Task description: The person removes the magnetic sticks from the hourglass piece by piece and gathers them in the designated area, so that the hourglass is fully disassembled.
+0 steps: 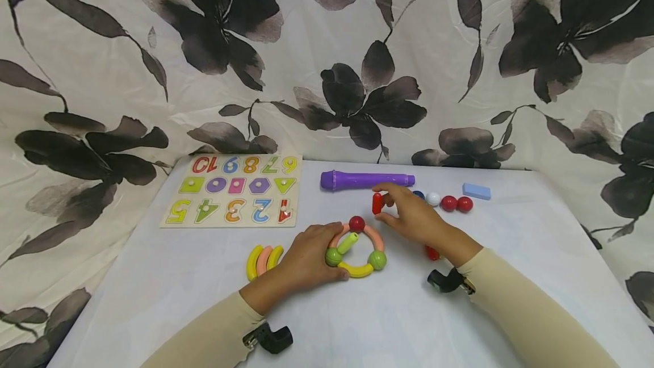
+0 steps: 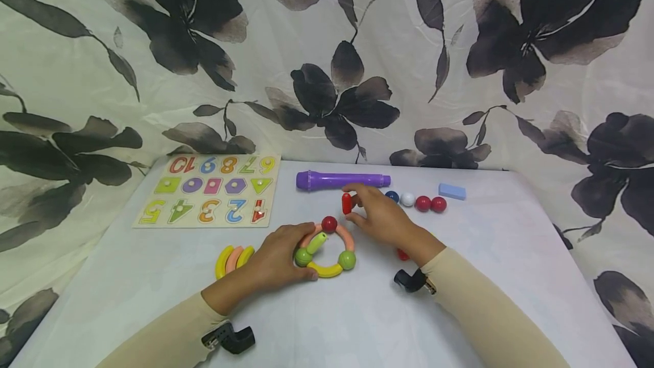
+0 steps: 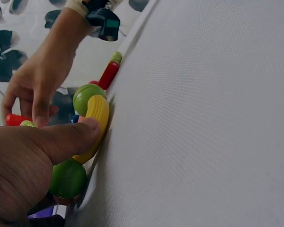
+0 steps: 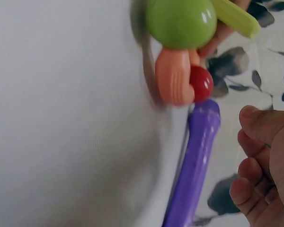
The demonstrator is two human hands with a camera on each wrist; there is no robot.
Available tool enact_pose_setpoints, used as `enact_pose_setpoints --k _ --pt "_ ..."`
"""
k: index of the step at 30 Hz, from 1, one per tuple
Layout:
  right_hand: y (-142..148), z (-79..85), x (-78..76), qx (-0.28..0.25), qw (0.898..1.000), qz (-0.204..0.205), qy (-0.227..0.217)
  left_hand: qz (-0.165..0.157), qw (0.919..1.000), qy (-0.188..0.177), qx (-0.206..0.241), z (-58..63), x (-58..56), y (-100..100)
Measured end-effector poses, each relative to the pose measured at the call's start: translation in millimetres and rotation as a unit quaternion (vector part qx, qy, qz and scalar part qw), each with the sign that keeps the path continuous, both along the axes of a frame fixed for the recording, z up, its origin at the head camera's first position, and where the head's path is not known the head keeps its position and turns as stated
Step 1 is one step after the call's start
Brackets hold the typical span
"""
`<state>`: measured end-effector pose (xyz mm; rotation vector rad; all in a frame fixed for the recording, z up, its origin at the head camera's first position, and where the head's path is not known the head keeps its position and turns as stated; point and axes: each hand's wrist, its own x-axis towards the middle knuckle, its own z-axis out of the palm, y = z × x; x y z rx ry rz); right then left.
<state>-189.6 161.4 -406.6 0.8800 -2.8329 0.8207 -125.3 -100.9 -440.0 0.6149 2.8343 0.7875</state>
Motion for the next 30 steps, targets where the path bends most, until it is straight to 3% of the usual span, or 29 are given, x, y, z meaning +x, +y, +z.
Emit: enact_pose_setpoints --k 17,30 --pt "81.5 14.9 18.1 -0.022 0.994 -0.089 -0.058 -0.002 1.0 0.005 -0.004 0.9 -0.9 -0.6" --pt "138.0 10.9 33.8 -0.011 0.989 -0.139 -0.054 -0.001 1.0 0.003 -0.002 0.0 0.1 -0.2"
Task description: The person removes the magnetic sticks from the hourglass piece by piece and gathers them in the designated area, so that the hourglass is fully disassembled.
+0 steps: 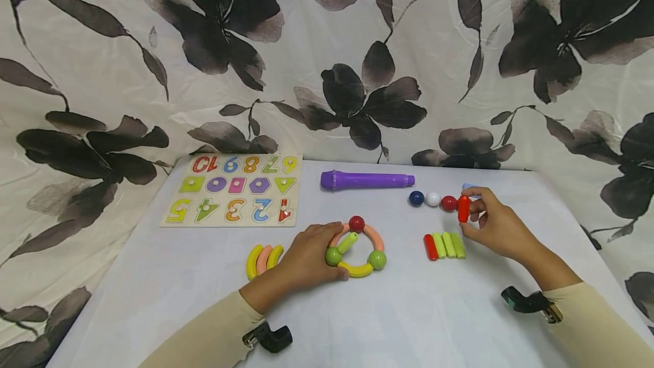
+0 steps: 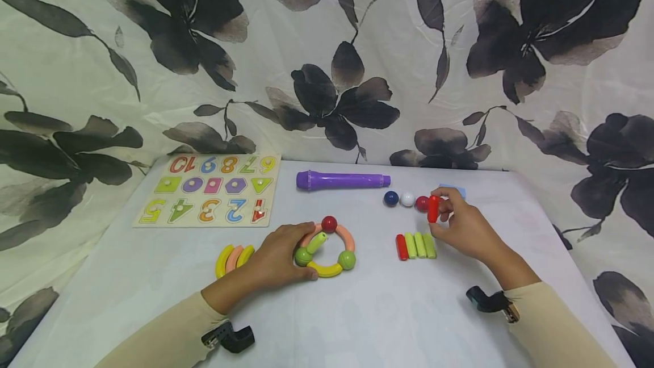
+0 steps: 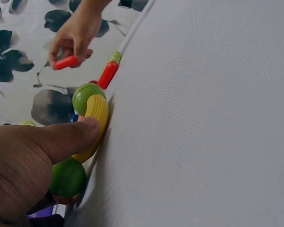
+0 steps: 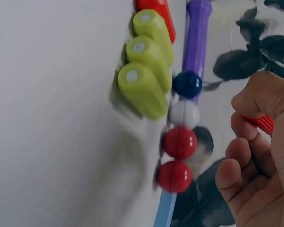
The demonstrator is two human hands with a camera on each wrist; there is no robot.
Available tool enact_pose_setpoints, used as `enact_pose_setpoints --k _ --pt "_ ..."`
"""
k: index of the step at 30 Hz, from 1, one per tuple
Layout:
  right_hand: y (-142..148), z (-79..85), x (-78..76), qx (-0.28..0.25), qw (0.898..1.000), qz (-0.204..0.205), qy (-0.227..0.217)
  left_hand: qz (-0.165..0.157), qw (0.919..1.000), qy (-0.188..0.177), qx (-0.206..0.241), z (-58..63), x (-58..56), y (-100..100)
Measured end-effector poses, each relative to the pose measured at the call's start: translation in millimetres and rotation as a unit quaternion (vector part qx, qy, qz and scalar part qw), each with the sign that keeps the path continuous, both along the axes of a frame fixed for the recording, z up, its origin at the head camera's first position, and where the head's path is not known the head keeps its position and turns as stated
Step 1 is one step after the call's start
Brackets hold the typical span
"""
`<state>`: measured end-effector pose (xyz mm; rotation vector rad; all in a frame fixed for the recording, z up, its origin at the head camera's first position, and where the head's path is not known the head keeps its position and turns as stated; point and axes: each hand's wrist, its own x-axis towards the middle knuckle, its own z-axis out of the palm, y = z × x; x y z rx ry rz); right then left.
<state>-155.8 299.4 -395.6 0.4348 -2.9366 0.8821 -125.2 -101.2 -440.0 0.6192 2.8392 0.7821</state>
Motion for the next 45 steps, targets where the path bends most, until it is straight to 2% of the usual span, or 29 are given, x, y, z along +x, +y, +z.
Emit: enact_pose_setpoints --k 7,16,22,35,40,45 --pt "26.0 -7.8 4.2 0.021 1.0 0.014 -0.002 0.0 1.0 -0.001 -0.002 -1.2 -0.2 -0.1" --pt "40.9 -22.1 9.1 0.05 0.996 0.037 -0.065 0.001 1.0 0.0 -0.007 -0.3 0.1 0.5" --pt "39.0 -30.6 12.0 0.045 0.993 0.048 -0.094 0.003 1.0 0.0 -0.007 0.3 0.1 0.8" --pt "35.8 -37.2 12.8 0.073 0.991 0.056 -0.095 0.007 1.0 -0.003 -0.006 -0.6 0.7 0.8" --pt "32.1 -34.5 13.4 0.084 0.99 0.056 -0.103 0.006 1.0 -0.002 -0.005 -1.3 0.5 0.4" --pt "24.4 -26.5 14.6 0.082 0.992 0.054 -0.085 0.001 1.0 0.003 -0.006 -2.2 -0.1 -0.4"
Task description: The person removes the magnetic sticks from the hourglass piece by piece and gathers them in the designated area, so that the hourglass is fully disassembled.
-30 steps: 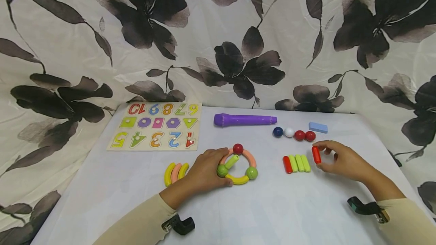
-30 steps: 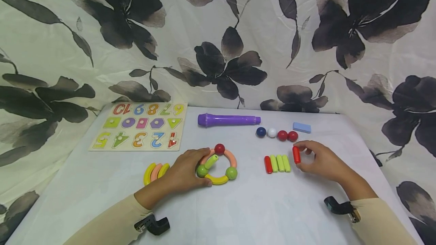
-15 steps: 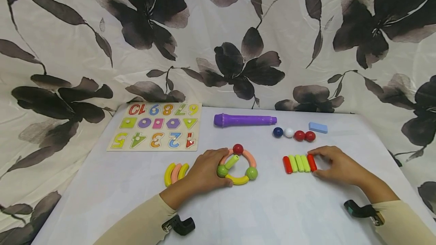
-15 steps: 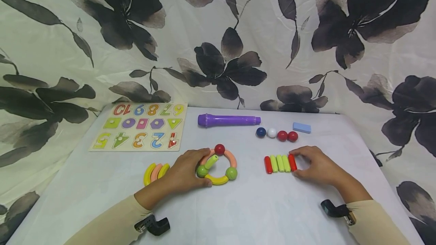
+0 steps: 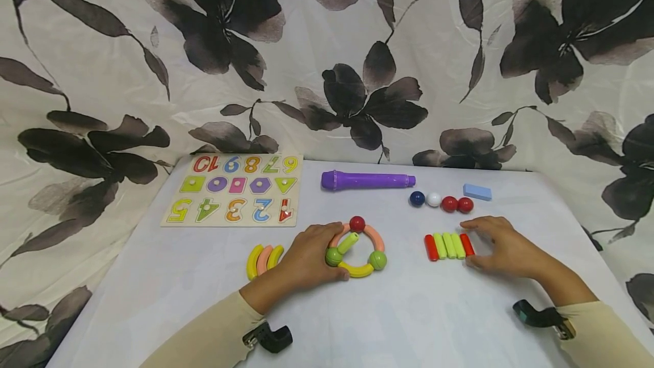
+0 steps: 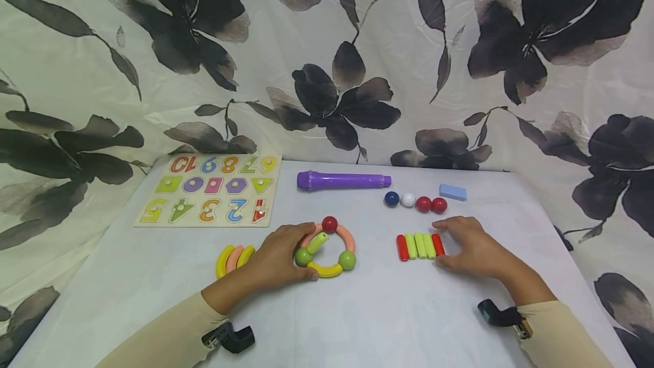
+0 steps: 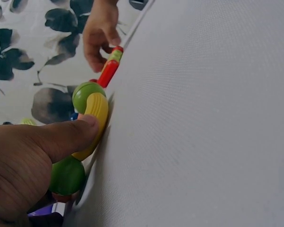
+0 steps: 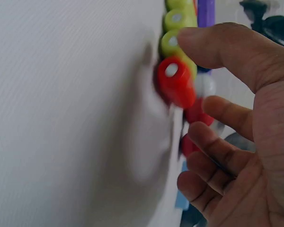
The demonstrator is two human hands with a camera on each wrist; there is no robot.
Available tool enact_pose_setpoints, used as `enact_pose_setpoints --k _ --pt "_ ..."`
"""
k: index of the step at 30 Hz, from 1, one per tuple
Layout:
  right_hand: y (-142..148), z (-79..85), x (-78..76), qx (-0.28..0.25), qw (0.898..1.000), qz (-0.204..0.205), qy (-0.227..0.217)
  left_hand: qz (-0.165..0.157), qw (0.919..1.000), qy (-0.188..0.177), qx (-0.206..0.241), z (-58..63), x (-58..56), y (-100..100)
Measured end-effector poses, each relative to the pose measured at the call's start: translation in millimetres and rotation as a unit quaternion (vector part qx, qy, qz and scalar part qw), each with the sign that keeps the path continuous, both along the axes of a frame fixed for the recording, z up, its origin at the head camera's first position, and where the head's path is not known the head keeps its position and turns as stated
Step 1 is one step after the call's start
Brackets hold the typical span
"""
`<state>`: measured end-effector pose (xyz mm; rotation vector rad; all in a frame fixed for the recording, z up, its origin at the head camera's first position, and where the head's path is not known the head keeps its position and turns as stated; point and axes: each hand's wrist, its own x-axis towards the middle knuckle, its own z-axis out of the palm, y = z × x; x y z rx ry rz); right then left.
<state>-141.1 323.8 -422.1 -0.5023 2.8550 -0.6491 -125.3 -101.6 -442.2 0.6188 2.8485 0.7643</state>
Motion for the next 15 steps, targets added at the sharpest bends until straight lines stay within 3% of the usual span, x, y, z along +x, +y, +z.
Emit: enact_pose_setpoints --k 6,11,15 --pt "-35.6 14.6 2.6 -0.043 0.998 -0.005 0.042 -0.003 1.0 0.003 0.003 -1.0 -0.6 -1.5" --pt "-81.2 17.4 8.2 -0.089 0.993 0.015 0.08 -0.007 1.0 0.004 0.005 -1.0 -0.9 -2.0" --pt "-117.4 16.9 15.8 -0.11 0.99 0.041 0.082 -0.006 1.0 0.001 0.0 -1.2 -1.1 -1.9"
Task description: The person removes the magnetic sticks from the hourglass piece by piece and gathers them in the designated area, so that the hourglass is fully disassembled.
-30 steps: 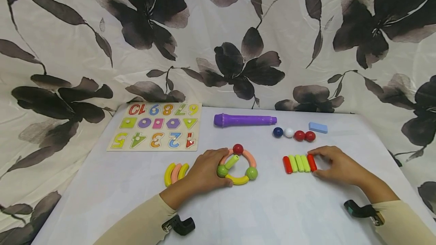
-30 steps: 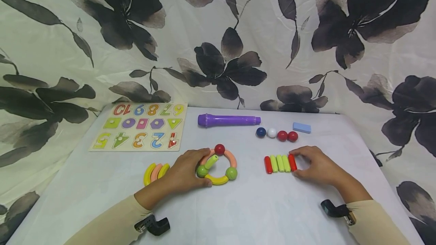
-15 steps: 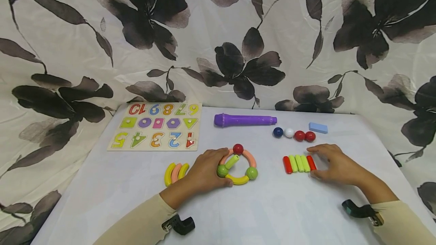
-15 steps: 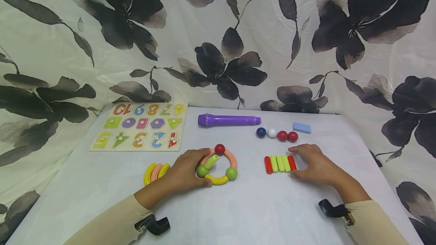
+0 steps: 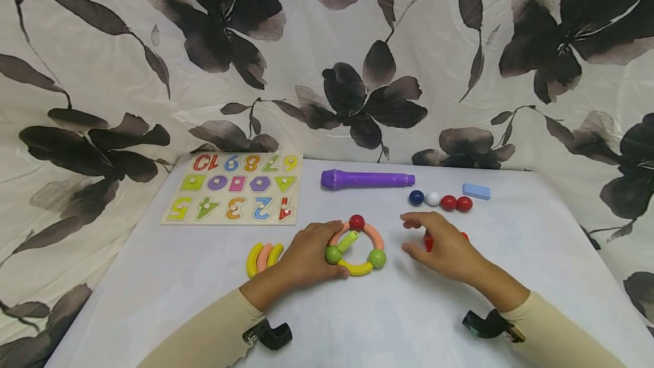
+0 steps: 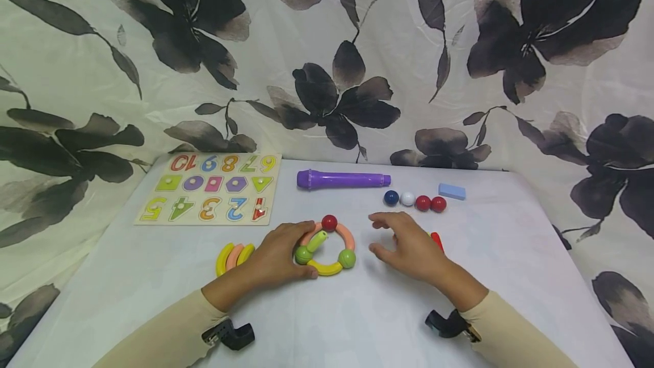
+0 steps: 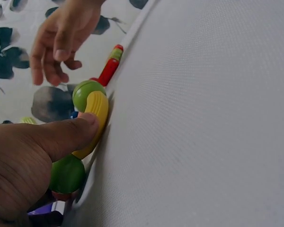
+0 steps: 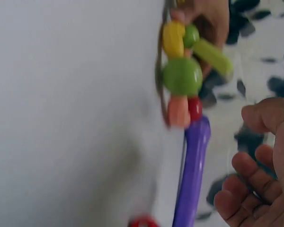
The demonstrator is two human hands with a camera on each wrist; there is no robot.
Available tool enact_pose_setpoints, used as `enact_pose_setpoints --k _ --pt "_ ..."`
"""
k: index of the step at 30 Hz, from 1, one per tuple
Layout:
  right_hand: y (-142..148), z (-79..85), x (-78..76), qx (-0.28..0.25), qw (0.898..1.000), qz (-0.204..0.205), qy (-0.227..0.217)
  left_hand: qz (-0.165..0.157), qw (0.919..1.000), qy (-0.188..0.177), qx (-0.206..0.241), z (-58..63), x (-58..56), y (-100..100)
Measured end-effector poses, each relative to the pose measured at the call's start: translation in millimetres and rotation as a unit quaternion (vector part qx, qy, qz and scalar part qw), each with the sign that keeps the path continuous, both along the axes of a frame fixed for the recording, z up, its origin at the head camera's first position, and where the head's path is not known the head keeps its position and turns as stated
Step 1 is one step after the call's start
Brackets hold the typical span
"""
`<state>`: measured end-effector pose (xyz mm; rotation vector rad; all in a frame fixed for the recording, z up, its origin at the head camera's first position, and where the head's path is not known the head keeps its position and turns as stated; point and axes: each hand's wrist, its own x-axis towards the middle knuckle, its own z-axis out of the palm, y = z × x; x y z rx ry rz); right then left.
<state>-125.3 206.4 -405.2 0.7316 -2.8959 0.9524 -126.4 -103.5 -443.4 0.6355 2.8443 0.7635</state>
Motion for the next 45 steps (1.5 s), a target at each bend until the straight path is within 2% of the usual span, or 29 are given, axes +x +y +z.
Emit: enact_pose_setpoints --k 4,10,18,24,29,40,45 --pt "-29.1 -0.6 4.5 -0.02 0.999 0.027 -0.01 0.001 1.0 0.001 -0.002 -0.8 -0.9 0.1" --pt "-59.9 -6.1 1.6 -0.042 0.997 0.07 -0.01 -0.002 1.0 0.004 0.0 -0.8 -1.3 -0.7" --pt "-86.8 -13.3 -3.9 -0.029 0.994 0.102 -0.011 -0.014 0.9998 0.011 0.009 -0.1 -1.3 -2.4" --pt "-99.9 -14.0 -6.9 -0.014 0.995 0.095 -0.006 -0.013 0.9996 0.01 0.022 -0.5 -1.5 -3.2" --pt "-107.8 -16.1 -11.5 -0.007 0.994 0.107 -0.004 -0.012 0.9995 0.006 0.029 -0.4 -1.1 -3.5" --pt "-112.6 -17.7 -17.8 -0.022 0.992 0.117 -0.046 -0.008 0.9997 0.003 0.023 -1.1 -0.6 -2.2" --pt "-112.7 -20.1 -20.2 -0.024 0.991 0.119 -0.05 -0.009 0.9996 0.005 0.026 -2.2 -1.1 -2.3"
